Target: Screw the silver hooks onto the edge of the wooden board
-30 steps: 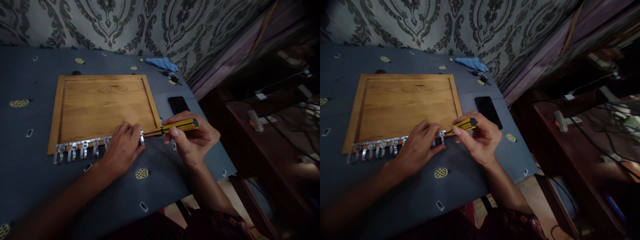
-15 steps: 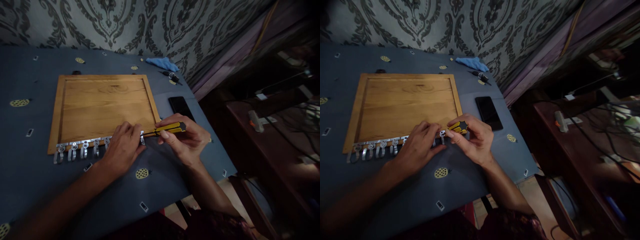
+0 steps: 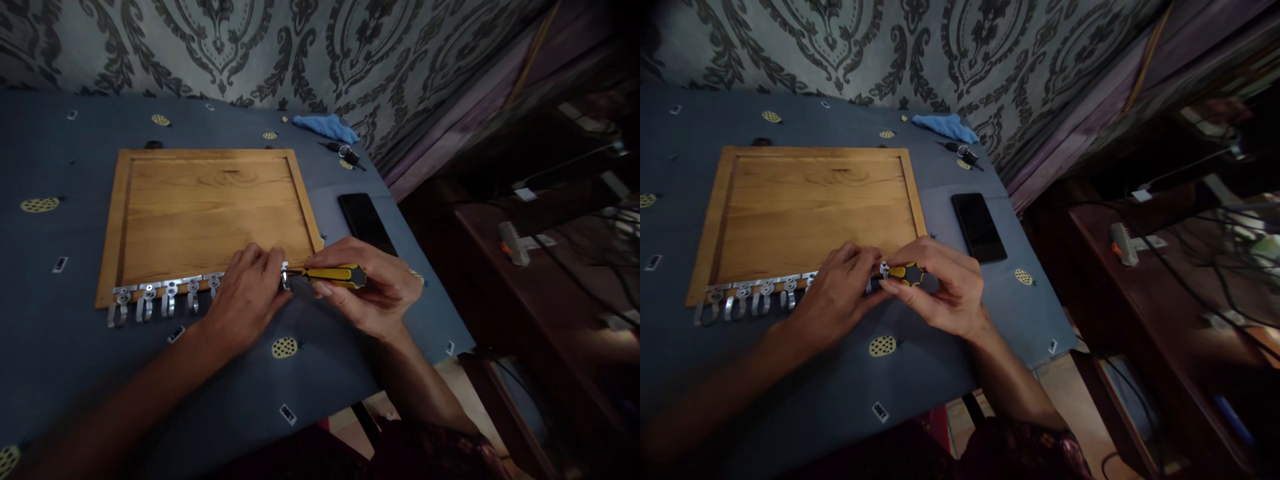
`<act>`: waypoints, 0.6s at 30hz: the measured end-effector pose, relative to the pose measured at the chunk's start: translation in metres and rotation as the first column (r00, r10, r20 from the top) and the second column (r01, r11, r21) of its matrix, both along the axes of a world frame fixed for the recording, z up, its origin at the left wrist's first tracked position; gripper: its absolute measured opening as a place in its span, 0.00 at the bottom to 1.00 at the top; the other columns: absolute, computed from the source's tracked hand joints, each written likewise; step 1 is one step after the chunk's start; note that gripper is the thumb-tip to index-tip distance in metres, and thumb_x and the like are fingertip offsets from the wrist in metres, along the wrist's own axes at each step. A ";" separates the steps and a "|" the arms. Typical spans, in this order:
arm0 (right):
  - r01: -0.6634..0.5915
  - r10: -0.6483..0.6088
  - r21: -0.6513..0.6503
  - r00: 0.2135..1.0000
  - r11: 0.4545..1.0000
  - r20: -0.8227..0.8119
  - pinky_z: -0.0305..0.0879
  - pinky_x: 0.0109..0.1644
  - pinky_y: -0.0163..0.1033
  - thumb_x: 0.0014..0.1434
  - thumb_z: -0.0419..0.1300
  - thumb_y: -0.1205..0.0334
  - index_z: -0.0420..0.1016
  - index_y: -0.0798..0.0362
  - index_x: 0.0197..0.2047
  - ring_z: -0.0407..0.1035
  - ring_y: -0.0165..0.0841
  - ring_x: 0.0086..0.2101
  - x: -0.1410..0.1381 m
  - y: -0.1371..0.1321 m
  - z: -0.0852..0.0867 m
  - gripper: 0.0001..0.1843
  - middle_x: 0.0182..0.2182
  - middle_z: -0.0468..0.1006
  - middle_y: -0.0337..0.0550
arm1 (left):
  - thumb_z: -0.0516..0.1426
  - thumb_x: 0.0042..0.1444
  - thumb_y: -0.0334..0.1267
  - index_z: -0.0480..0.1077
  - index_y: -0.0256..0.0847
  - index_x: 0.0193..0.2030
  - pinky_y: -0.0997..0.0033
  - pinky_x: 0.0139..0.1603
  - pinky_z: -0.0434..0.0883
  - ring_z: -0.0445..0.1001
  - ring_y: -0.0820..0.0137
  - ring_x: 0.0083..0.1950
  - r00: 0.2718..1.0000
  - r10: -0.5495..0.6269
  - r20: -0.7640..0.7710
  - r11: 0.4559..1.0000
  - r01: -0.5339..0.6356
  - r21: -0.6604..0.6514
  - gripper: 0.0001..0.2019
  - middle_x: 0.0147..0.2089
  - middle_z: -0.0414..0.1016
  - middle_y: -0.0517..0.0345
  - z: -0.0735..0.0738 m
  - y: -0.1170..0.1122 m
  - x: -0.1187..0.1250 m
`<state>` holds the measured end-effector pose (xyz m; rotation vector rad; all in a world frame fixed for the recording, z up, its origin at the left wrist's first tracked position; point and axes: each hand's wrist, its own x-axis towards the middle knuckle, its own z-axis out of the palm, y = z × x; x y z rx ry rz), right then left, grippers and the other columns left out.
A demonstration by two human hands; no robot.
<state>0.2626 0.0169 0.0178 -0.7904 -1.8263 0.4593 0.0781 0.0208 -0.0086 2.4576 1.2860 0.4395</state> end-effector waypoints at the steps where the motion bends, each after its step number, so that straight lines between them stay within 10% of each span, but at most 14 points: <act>1: 0.002 -0.002 -0.006 1.000 1.000 -0.004 0.77 0.35 0.39 0.59 0.68 0.66 0.82 0.52 0.42 0.79 0.34 0.32 0.000 0.000 0.000 0.06 0.33 0.84 0.43 | 0.62 0.62 0.37 0.63 0.40 0.45 0.56 0.48 0.69 0.69 0.56 0.49 1.000 -0.001 -0.003 1.000 0.001 0.000 0.11 0.44 0.76 0.50 0.000 0.000 0.000; 9: 0.081 -0.095 -0.201 0.993 0.976 -0.063 0.74 0.31 0.37 0.57 0.69 0.71 0.82 0.51 0.41 0.77 0.29 0.28 0.000 -0.004 -0.003 0.09 0.34 0.83 0.40 | 0.64 0.58 0.33 0.63 0.41 0.46 0.55 0.49 0.70 0.69 0.55 0.50 1.000 0.016 0.004 1.000 -0.016 -0.017 0.15 0.44 0.76 0.51 0.000 0.000 0.000; 18: -0.124 0.125 -0.224 0.992 0.967 -0.011 0.76 0.38 0.38 0.60 0.68 0.64 0.82 0.49 0.50 0.78 0.31 0.32 0.014 0.004 0.006 0.14 0.37 0.84 0.43 | 0.65 0.58 0.33 0.64 0.40 0.48 0.54 0.50 0.71 0.70 0.55 0.51 1.000 0.008 -0.003 0.999 -0.008 -0.039 0.16 0.45 0.75 0.50 0.002 0.001 0.000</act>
